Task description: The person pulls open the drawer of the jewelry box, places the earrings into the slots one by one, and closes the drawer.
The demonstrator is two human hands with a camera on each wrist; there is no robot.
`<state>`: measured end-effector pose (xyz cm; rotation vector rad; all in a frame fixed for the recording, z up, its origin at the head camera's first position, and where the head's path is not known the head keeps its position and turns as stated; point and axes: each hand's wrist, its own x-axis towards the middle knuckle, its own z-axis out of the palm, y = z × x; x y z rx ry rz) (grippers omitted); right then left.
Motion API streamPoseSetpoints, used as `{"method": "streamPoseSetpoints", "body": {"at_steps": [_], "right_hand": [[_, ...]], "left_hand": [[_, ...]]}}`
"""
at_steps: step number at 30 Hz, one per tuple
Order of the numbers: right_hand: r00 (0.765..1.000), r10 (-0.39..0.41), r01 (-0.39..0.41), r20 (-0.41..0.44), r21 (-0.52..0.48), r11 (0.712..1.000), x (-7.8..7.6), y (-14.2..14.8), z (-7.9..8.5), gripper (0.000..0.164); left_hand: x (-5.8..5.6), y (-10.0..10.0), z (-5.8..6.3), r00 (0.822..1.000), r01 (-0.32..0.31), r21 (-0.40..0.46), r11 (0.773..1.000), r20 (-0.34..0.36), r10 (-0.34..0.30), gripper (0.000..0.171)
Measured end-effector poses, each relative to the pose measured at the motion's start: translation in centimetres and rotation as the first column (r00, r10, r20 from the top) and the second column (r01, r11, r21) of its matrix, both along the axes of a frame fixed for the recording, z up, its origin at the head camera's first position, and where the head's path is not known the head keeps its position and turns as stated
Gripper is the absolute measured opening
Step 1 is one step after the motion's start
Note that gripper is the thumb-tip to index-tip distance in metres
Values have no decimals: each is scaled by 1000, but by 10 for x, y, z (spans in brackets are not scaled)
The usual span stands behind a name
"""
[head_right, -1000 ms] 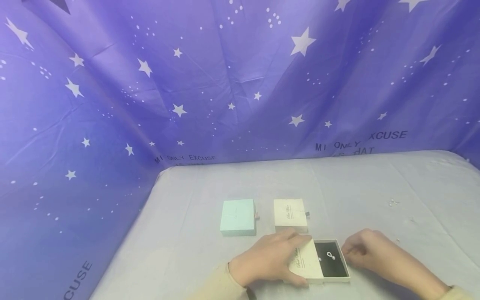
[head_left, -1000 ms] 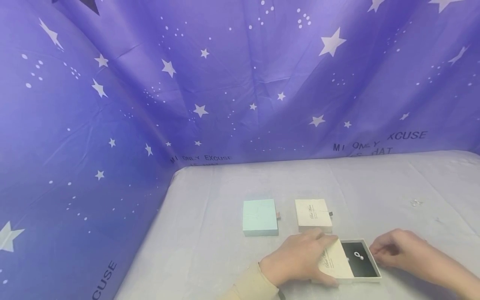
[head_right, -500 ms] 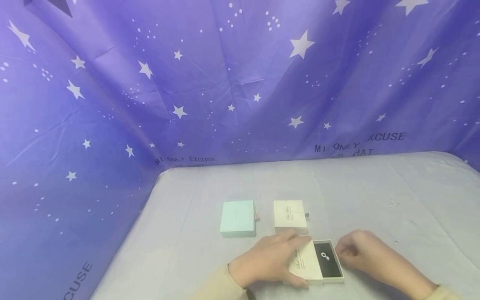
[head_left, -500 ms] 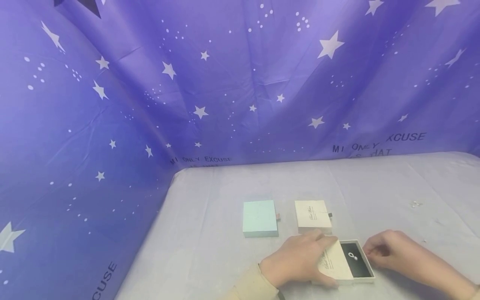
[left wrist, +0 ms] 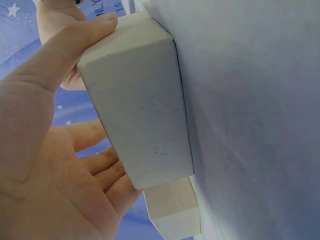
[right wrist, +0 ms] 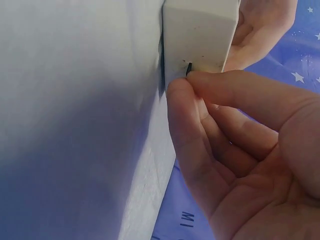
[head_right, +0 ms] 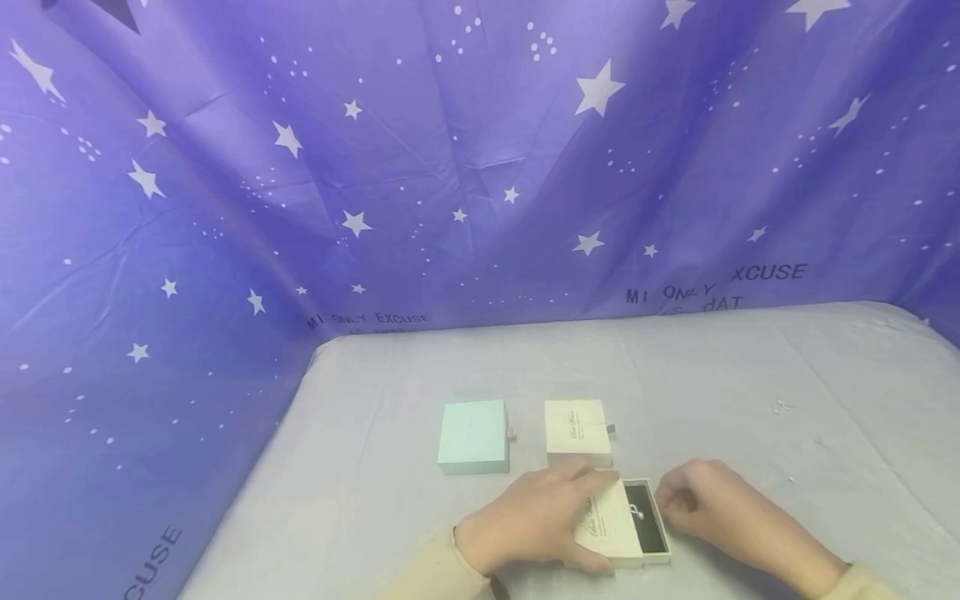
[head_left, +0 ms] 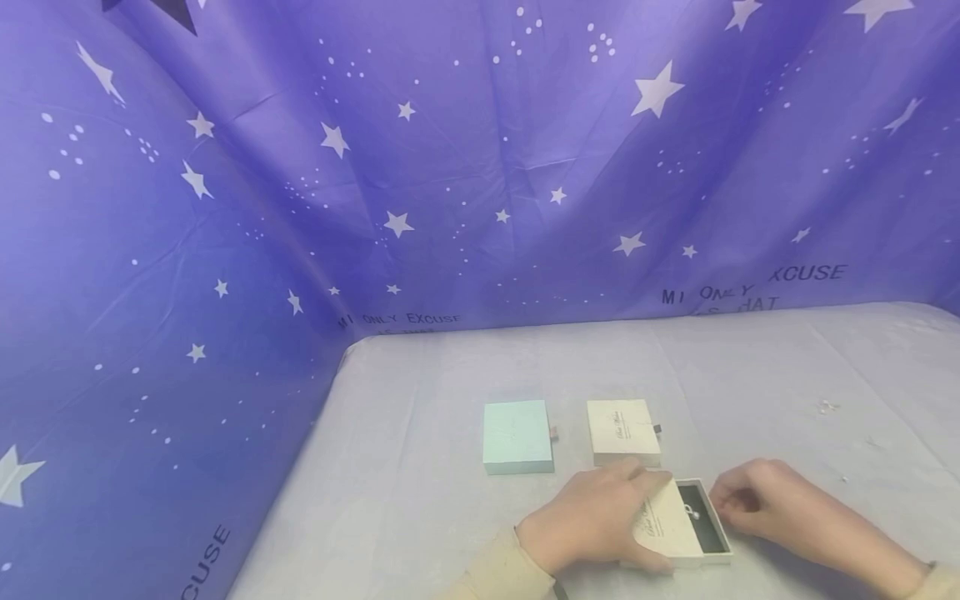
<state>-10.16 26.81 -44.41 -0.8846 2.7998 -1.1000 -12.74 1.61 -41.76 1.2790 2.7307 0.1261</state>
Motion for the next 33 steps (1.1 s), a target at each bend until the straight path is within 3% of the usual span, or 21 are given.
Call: {"method": "streamPoseSetpoints", "body": {"at_steps": [12, 22, 27, 33], "right_hand": [[1000, -24, 24, -2, 2, 1000, 3, -20, -3, 24], [997, -47, 49, -55, 33, 998, 3, -31, -2, 24], [991, -92, 99, -95, 70, 993, 5, -28, -3, 9], [971, -156, 166, -180, 45, 985, 7, -30, 1, 30]], "left_hand": [[1, 1, 0, 1000, 14, 15, 1000, -14, -14, 91], [2, 0, -1, 999, 20, 19, 1000, -27, -19, 90], [1, -1, 1, 999, 22, 18, 1000, -31, -21, 90], [1, 0, 1, 999, 23, 4, 1000, -43, -23, 90]]}}
